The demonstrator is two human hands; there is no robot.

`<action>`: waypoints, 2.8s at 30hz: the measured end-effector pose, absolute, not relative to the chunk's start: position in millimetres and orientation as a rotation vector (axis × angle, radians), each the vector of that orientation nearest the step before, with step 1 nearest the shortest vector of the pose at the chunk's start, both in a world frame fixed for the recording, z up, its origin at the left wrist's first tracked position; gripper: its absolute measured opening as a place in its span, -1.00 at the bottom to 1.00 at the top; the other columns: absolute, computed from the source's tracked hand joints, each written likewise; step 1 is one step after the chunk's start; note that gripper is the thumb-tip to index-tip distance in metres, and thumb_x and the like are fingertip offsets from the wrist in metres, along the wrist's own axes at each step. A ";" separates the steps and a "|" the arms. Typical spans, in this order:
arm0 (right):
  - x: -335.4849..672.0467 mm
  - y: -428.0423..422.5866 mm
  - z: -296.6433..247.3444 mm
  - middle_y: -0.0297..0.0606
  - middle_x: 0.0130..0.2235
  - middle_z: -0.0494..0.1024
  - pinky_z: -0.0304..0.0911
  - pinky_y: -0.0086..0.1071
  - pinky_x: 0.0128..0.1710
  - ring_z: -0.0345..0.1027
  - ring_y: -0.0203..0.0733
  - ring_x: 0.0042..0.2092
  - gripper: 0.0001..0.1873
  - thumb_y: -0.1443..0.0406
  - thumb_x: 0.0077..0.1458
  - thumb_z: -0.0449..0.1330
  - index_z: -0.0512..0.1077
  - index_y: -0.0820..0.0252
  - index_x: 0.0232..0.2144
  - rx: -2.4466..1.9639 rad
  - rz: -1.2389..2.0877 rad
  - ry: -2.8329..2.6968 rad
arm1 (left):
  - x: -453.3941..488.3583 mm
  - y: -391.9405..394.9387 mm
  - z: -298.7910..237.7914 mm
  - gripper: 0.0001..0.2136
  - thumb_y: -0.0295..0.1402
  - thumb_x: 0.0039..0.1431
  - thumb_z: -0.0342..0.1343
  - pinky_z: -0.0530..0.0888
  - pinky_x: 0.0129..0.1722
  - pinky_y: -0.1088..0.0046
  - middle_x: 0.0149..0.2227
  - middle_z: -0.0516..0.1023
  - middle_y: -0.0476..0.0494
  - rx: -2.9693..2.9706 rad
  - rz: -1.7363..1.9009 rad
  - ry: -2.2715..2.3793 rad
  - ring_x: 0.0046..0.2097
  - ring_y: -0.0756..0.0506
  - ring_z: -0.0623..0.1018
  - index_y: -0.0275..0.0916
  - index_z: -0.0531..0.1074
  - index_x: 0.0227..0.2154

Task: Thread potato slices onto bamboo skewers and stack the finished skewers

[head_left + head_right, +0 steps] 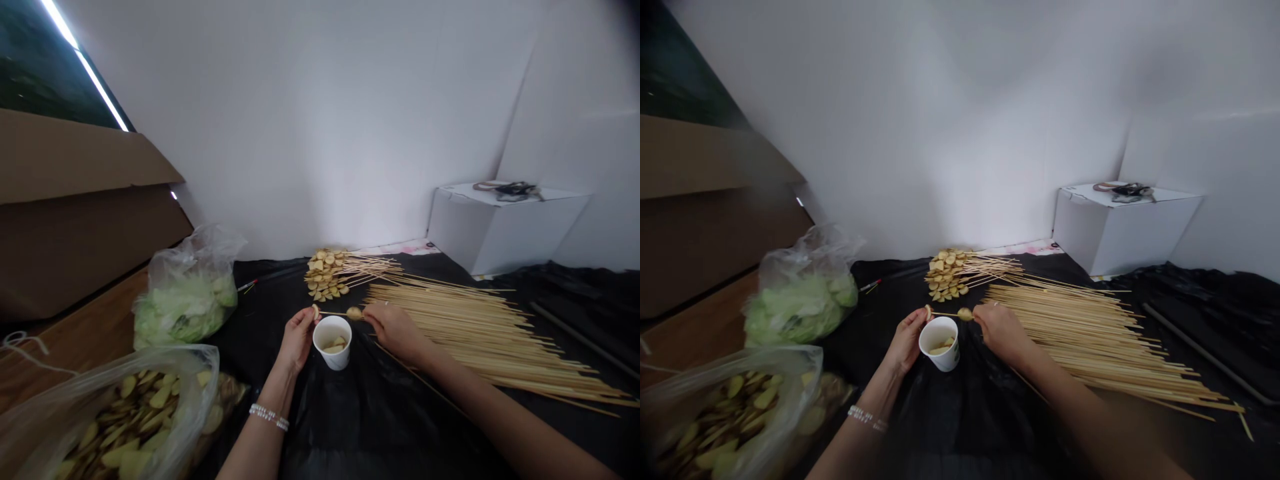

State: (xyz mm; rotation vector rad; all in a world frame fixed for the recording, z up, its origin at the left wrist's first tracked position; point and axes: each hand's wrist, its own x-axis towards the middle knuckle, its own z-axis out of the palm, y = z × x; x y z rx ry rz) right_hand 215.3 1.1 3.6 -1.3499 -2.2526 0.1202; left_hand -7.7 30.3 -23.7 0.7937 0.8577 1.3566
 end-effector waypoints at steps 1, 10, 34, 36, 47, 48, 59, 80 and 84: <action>214.9 1.1 2.7 -0.23 -0.36 0.49 0.06 -0.43 -0.27 0.29 -0.23 -0.27 -0.73 0.38 0.21 -0.08 0.40 0.20 -0.40 -1.347 0.090 -2.252 | -7.2 30.1 -23.6 -0.75 -0.27 -0.18 0.34 0.32 -0.47 0.60 -0.54 0.45 -0.03 0.798 1.357 0.859 -0.50 0.08 0.39 -0.35 0.50 -0.48; 212.8 1.3 -0.4 -0.24 -0.38 0.50 0.00 -0.40 -0.37 0.31 -0.23 -0.34 -0.78 0.37 0.20 -0.07 0.36 0.18 -0.38 -1.459 0.006 -2.345 | -6.3 30.0 -22.9 -0.74 -0.26 -0.20 0.35 0.32 -0.48 0.58 -0.54 0.46 -0.04 0.817 1.387 0.891 -0.50 0.07 0.39 -0.35 0.50 -0.50; 209.6 -3.2 3.9 -0.22 -0.34 0.48 -0.04 -0.39 -0.37 0.28 -0.22 -0.30 -0.79 0.42 0.18 -0.07 0.36 0.21 -0.35 -1.437 -0.091 -2.368 | -2.5 27.8 -22.2 -0.72 -0.23 -0.24 0.36 0.33 -0.47 0.54 -0.53 0.51 -0.07 0.842 1.362 0.986 -0.50 0.04 0.42 -0.36 0.52 -0.51; 207.6 -6.1 5.3 -0.22 -0.35 0.48 -0.06 -0.37 -0.38 0.27 -0.21 -0.31 -0.79 0.43 0.17 -0.07 0.37 0.21 -0.35 -1.415 -0.143 -2.388 | -3.5 28.4 -23.4 -0.72 -0.23 -0.24 0.36 0.33 -0.46 0.53 -0.53 0.52 -0.09 0.843 1.365 0.993 -0.50 0.03 0.43 -0.36 0.52 -0.51; 211.6 -2.2 7.4 -0.24 -0.40 0.52 -0.06 -0.40 -0.41 0.33 -0.25 -0.37 -0.76 0.31 0.22 -0.07 0.37 0.19 -0.40 -1.510 0.124 -2.338 | -3.4 27.5 -20.2 -0.72 -0.24 -0.23 0.36 0.35 -0.46 0.53 -0.51 0.53 -0.12 0.855 1.344 0.981 -0.49 0.03 0.44 -0.37 0.53 -0.52; 212.5 -1.5 7.3 -0.24 -0.39 0.52 -0.04 -0.41 -0.39 0.33 -0.25 -0.35 -0.75 0.30 0.23 -0.07 0.37 0.19 -0.39 -1.503 0.159 -2.307 | -3.1 27.5 -19.3 -0.72 -0.24 -0.23 0.36 0.35 -0.47 0.54 -0.51 0.52 -0.11 0.849 1.347 0.971 -0.49 0.03 0.44 -0.37 0.53 -0.51; 214.6 -0.7 10.1 -0.28 -0.39 0.50 0.03 -0.45 -0.35 0.29 -0.28 -0.35 -0.72 0.31 0.22 -0.05 0.38 0.19 -0.46 -1.379 0.249 -2.279 | -9.4 32.5 -23.5 -0.73 -0.25 -0.25 0.37 0.33 -0.50 0.58 -0.59 0.46 -0.02 0.737 1.425 0.921 -0.53 0.08 0.39 -0.34 0.52 -0.50; 206.7 -2.6 3.2 -0.26 -0.40 0.49 -0.02 -0.44 -0.38 0.29 -0.28 -0.35 -0.73 0.33 0.23 -0.09 0.35 0.20 -0.44 -1.463 0.221 -2.317 | -6.4 31.6 -25.4 -0.72 -0.24 -0.24 0.36 0.31 -0.49 0.56 -0.58 0.44 -0.02 0.783 1.435 0.956 -0.52 0.08 0.38 -0.36 0.54 -0.50; 206.6 -3.1 1.3 -0.23 -0.37 0.48 -0.01 -0.43 -0.34 0.27 -0.25 -0.30 -0.76 0.38 0.20 -0.07 0.35 0.21 -0.42 -1.429 0.094 -2.283 | -3.9 30.5 -24.4 -0.71 -0.24 -0.25 0.37 0.31 -0.48 0.55 -0.58 0.46 -0.03 0.784 1.440 0.958 -0.52 0.07 0.39 -0.36 0.54 -0.50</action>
